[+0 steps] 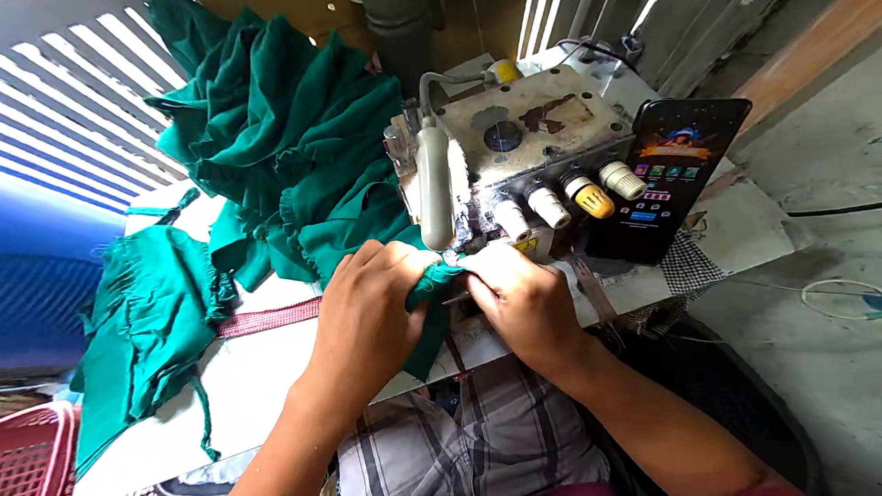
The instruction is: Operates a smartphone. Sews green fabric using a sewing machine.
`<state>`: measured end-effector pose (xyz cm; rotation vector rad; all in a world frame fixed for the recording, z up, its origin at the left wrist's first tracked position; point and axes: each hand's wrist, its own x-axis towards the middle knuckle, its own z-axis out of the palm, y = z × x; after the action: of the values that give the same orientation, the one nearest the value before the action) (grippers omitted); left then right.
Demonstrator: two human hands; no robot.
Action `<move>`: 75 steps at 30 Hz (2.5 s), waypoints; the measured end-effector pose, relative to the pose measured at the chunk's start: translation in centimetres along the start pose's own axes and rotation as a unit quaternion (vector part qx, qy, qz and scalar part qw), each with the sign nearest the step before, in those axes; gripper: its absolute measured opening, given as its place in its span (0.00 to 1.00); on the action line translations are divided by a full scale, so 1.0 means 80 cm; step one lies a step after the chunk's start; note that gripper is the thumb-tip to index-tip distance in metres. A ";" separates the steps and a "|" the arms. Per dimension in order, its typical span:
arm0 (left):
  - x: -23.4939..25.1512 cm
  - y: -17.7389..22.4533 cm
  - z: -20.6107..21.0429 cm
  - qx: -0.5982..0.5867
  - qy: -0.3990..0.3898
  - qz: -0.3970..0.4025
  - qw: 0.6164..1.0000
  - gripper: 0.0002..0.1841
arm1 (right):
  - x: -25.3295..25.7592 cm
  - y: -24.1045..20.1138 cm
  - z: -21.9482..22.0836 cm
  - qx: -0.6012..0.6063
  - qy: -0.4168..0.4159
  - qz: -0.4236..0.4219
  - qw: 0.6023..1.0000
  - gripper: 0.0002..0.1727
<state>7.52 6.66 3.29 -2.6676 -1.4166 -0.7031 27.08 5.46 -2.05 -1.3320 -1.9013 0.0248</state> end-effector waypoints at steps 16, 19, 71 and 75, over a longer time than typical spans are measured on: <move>-0.042 0.041 0.017 0.102 -0.029 0.062 0.992 0.14 | -0.040 0.017 -0.009 0.129 -0.009 -0.086 0.988 0.11; -0.050 0.043 0.018 0.118 -0.020 0.043 0.992 0.17 | -0.051 0.021 -0.003 0.117 0.012 -0.086 0.989 0.13; -0.043 0.036 0.054 -0.109 0.171 -0.139 0.969 0.13 | -0.123 0.100 -0.049 -0.081 0.012 0.210 0.974 0.36; -0.045 -0.002 0.066 -0.146 0.169 -0.113 0.968 0.12 | -0.127 0.105 -0.049 -0.049 0.019 0.210 0.976 0.38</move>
<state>7.62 5.24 -2.95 -2.4268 -1.6366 -1.4116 37.35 -0.50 -9.01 -1.7676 -1.5755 0.1191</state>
